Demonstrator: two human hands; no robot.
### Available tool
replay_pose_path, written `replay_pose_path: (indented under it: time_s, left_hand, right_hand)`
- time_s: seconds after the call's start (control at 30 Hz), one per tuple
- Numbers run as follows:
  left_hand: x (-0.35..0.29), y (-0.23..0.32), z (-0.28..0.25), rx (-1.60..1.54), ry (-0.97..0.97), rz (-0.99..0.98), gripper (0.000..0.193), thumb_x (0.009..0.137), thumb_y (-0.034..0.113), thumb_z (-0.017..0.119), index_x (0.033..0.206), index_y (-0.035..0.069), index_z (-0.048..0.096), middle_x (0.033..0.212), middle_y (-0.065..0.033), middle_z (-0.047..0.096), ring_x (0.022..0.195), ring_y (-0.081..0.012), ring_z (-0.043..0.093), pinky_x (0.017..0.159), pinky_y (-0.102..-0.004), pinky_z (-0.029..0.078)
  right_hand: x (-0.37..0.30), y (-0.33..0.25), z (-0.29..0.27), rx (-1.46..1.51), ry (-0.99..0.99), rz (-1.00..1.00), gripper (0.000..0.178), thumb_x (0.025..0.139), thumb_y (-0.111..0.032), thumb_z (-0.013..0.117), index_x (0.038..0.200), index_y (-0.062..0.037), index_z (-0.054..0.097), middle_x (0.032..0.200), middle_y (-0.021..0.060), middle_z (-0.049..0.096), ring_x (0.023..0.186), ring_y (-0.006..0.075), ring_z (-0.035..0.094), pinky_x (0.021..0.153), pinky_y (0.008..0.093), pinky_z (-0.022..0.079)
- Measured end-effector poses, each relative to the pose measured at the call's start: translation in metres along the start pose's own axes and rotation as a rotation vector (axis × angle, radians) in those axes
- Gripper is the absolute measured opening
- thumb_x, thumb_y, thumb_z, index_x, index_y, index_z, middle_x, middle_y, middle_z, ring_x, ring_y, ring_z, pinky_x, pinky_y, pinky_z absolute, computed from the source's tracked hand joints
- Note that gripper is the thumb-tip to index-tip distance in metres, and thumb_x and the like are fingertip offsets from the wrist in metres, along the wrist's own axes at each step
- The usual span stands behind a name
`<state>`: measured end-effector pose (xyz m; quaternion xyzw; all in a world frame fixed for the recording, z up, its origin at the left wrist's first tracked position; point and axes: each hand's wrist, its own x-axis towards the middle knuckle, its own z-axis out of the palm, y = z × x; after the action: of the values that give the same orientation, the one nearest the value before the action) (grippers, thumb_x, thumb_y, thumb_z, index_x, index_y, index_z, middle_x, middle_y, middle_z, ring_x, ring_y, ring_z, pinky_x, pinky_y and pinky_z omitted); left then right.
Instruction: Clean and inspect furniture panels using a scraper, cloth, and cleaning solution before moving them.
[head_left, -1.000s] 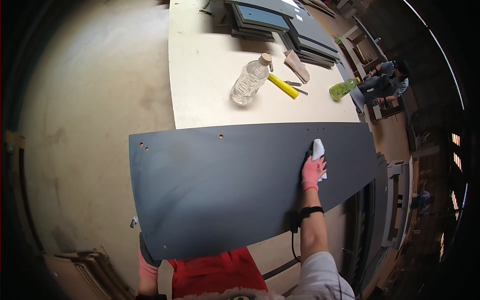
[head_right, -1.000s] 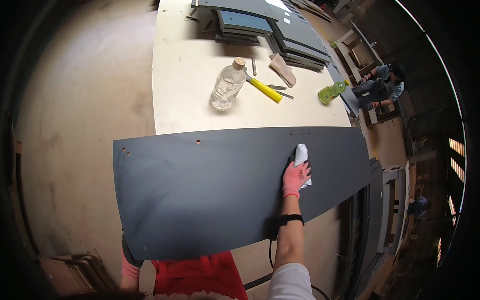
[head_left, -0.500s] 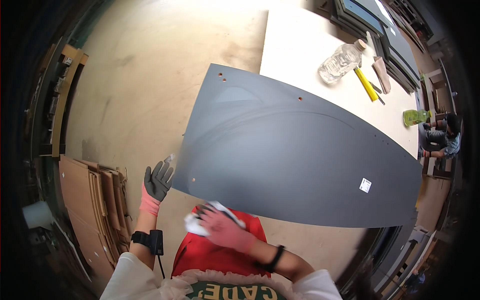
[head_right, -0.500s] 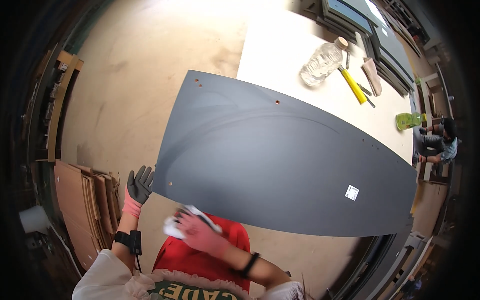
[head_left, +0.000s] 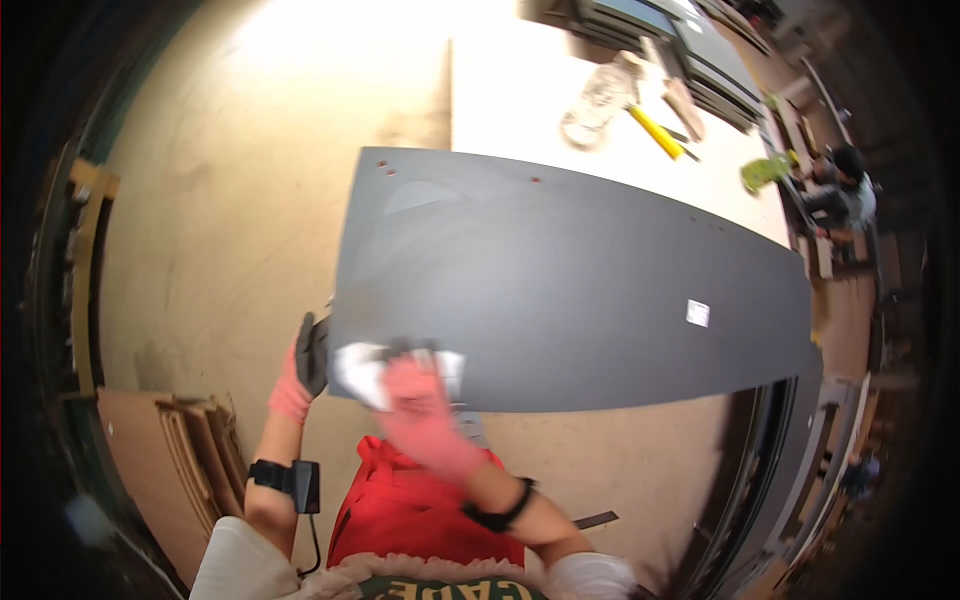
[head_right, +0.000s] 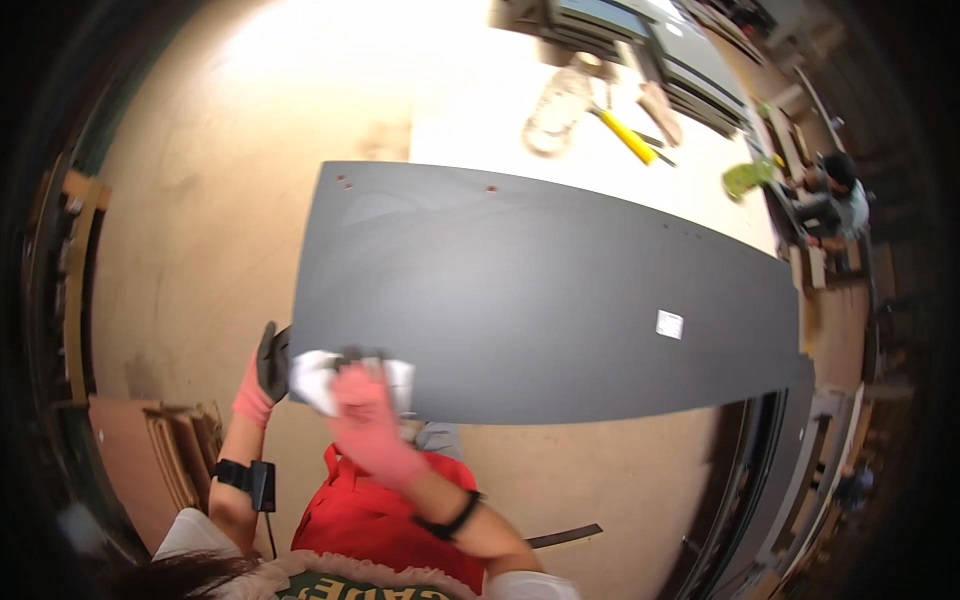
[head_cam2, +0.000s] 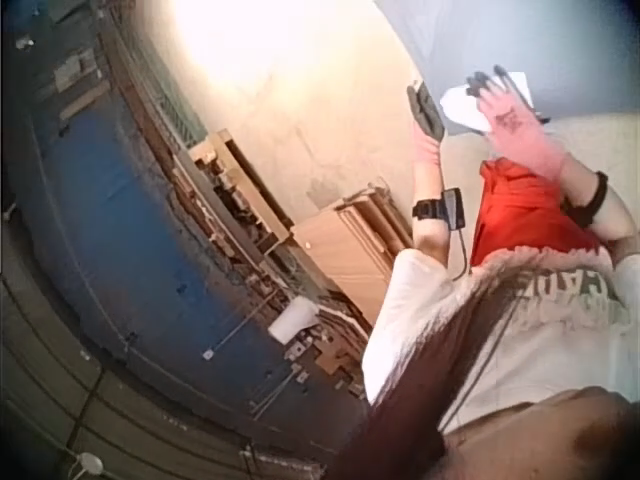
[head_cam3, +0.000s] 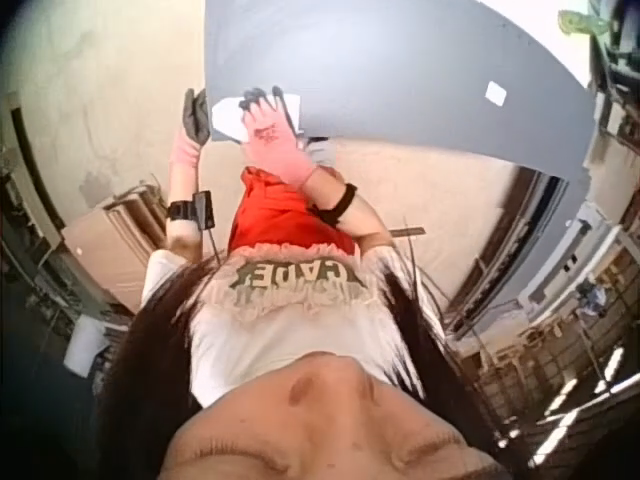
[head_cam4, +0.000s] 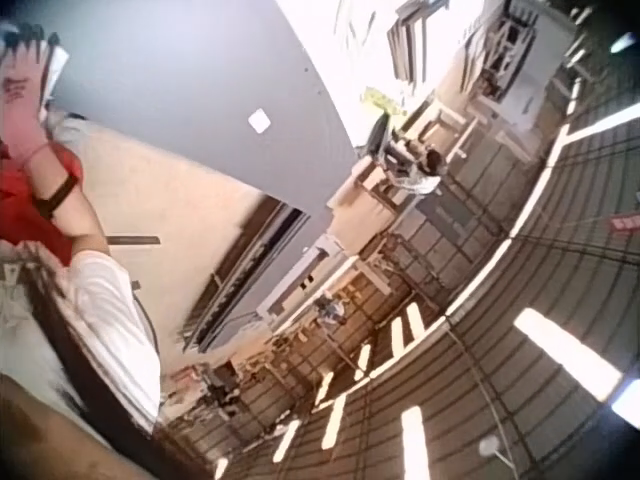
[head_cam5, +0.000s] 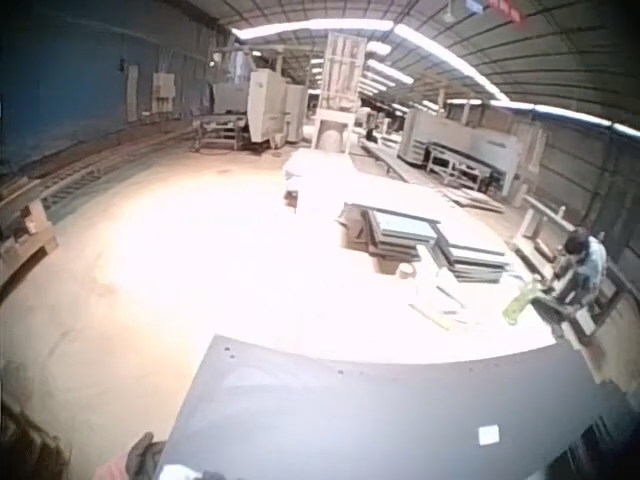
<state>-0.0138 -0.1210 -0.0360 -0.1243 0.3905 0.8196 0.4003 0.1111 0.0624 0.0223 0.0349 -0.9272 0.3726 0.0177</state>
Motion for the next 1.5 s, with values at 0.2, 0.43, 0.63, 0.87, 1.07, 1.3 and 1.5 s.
replay_pose_path:
  time_s: [0.2, 0.43, 0.63, 0.87, 1.07, 1.3, 1.5]
  left_hand:
    - [0.003, 0.013, 0.046, 0.690, 0.154, 0.032, 0.045, 0.094, 0.039, 0.042, 0.116, 0.001, 0.051, 0.108, -0.0079, 0.060, 0.096, -0.0203, 0.057, 0.085, -0.0299, 0.045]
    - [0.009, -0.002, 0.063, 0.399, 0.253, -0.073, 0.046, 0.089, 0.039, 0.051, 0.120, 0.005, 0.049, 0.111, -0.0073, 0.056, 0.096, -0.0208, 0.056, 0.085, -0.0347, 0.044]
    - [0.010, -0.002, 0.048, 0.488, 0.344, 0.029, 0.039, 0.091, 0.035, 0.050, 0.112, 0.003, 0.055, 0.106, -0.0067, 0.058, 0.095, -0.0189, 0.055, 0.084, -0.0322, 0.044]
    - [0.003, 0.006, 0.046, 0.755, 0.508, 0.180, 0.044, 0.094, 0.034, 0.044, 0.121, 0.000, 0.051, 0.115, -0.0092, 0.056, 0.102, -0.0195, 0.054, 0.087, -0.0298, 0.042]
    - [0.003, 0.011, 0.082, 1.065, 0.594, 0.714, 0.043, 0.097, 0.022, 0.038, 0.132, -0.002, 0.038, 0.133, -0.0128, 0.043, 0.122, -0.0212, 0.042, 0.102, -0.0319, 0.032]
    - [0.125, -0.097, 0.330, 1.573, 0.085, 0.752, 0.044, 0.090, 0.008, 0.041, 0.133, -0.001, 0.036, 0.138, -0.0163, 0.036, 0.129, -0.0297, 0.033, 0.106, -0.0376, 0.027]
    - [0.291, -0.268, 0.514, 2.032, -0.230, 0.952, 0.055, 0.085, 0.022, 0.054, 0.133, 0.001, 0.036, 0.140, -0.0207, 0.031, 0.130, -0.0391, 0.025, 0.109, -0.0490, 0.016]
  right_hand:
    - [0.001, 0.051, -0.047, -0.295, -0.003, 0.531, 0.048, 0.074, -0.033, 0.055, 0.112, -0.0041, 0.052, 0.111, 0.0123, 0.052, 0.112, 0.0280, 0.045, 0.102, 0.0457, 0.027]
    - [-0.199, 0.234, -0.214, -0.633, 0.710, 1.407, 0.064, 0.089, -0.031, 0.043, 0.133, 0.0130, 0.027, 0.138, 0.0237, 0.035, 0.132, 0.0358, 0.027, 0.111, 0.0474, 0.010]
    - [0.014, 0.048, -0.066, -0.272, -0.243, 0.413, 0.049, 0.081, -0.035, 0.055, 0.120, -0.0067, 0.049, 0.135, 0.0145, 0.041, 0.129, 0.0322, 0.032, 0.109, 0.0479, 0.017]
    - [0.059, 0.124, -0.106, -0.456, 0.045, 0.286, 0.061, 0.081, -0.042, 0.056, 0.130, -0.0083, 0.042, 0.130, 0.0108, 0.043, 0.126, 0.0275, 0.035, 0.108, 0.0476, 0.016]
    - [-0.183, 0.402, -0.345, -0.721, 0.681, 1.320, 0.051, 0.084, -0.036, 0.048, 0.125, -0.0059, 0.047, 0.131, 0.0124, 0.047, 0.125, 0.0306, 0.038, 0.105, 0.0485, 0.023]
    - [-0.448, 0.372, -0.408, -0.308, 1.237, 1.290, 0.046, 0.089, -0.015, 0.047, 0.130, 0.0041, 0.037, 0.132, 0.0247, 0.040, 0.125, 0.0396, 0.033, 0.107, 0.0409, 0.025]
    - [-0.237, 0.229, -0.265, -0.318, -0.150, 0.396, 0.061, 0.078, -0.038, 0.057, 0.127, -0.0019, 0.045, 0.129, 0.0139, 0.045, 0.124, 0.0300, 0.038, 0.108, 0.0487, 0.019]
